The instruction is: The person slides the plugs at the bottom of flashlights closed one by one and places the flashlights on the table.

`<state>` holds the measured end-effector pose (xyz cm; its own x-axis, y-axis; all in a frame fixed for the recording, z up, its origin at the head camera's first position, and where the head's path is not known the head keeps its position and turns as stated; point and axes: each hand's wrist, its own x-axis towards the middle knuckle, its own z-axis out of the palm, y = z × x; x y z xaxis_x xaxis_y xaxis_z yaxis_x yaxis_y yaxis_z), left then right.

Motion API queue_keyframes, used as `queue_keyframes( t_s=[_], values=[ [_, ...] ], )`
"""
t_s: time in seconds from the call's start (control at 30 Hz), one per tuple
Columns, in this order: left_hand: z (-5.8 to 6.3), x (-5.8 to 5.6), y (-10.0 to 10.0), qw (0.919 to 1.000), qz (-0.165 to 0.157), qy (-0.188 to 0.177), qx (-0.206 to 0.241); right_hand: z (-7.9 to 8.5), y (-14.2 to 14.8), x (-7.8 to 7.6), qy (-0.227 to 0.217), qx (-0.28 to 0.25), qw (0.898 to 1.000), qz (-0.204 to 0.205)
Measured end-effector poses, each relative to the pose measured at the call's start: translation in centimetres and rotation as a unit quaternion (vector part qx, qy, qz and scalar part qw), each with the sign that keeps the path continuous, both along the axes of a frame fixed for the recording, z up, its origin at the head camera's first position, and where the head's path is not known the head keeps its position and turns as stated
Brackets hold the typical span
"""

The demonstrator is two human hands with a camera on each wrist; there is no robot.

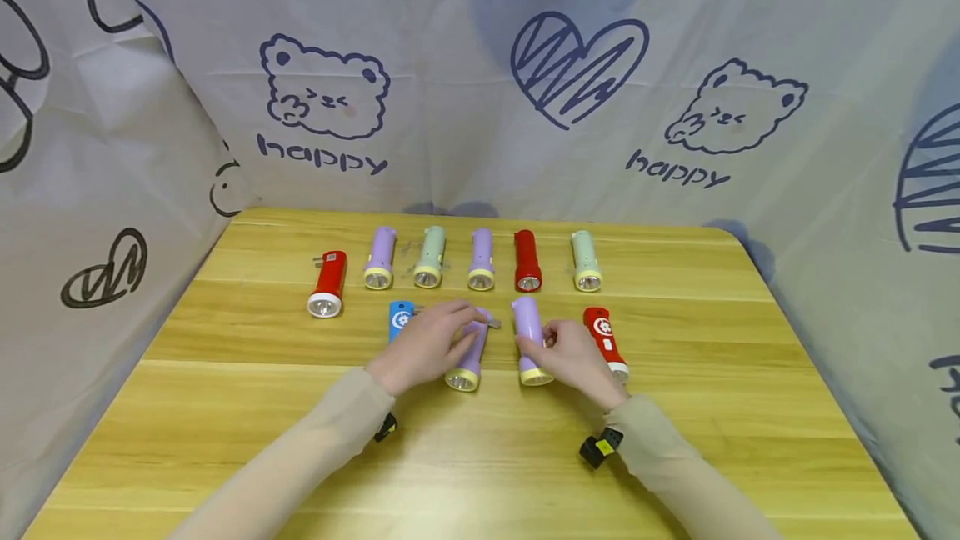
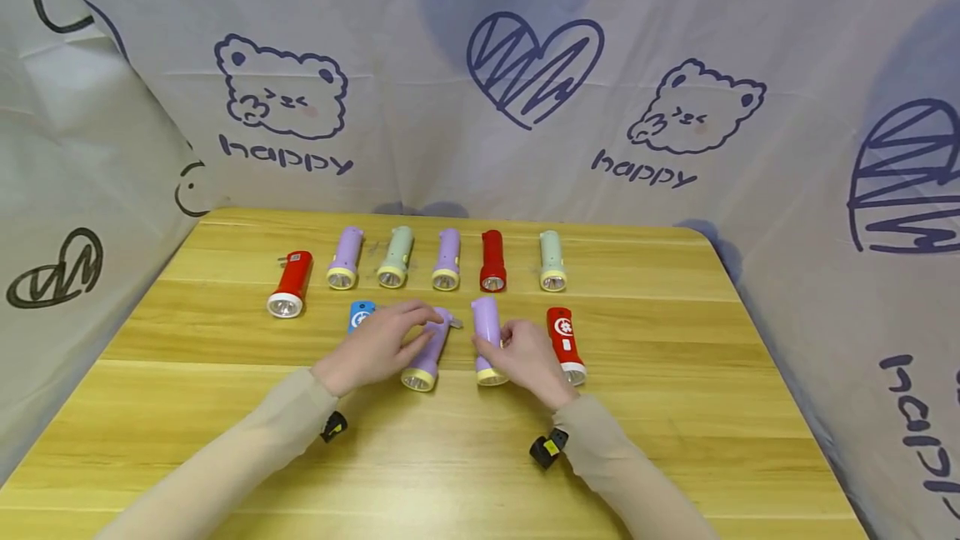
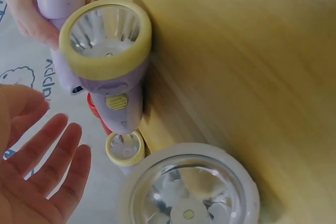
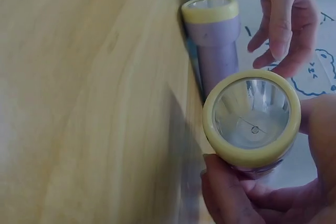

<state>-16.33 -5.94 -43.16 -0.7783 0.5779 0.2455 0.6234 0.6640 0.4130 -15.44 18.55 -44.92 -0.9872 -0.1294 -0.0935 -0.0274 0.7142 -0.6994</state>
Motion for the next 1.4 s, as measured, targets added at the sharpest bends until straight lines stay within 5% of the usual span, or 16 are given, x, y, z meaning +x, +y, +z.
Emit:
queue_keyframes(
  t_s=[0.57, 1.4],
  values=[
    [-0.7, 0.4, 0.4, 0.9978, -0.055, 0.020, -0.032, -0.6, 0.0, -1.2, -0.008, 0.095, 0.995, -0.006],
    [-1.4, 0.2, -0.1, 0.9985, -0.044, 0.013, -0.029, -0.1, 0.3, -1.7, 0.000, 0.136, 0.991, 0.000]
  ],
)
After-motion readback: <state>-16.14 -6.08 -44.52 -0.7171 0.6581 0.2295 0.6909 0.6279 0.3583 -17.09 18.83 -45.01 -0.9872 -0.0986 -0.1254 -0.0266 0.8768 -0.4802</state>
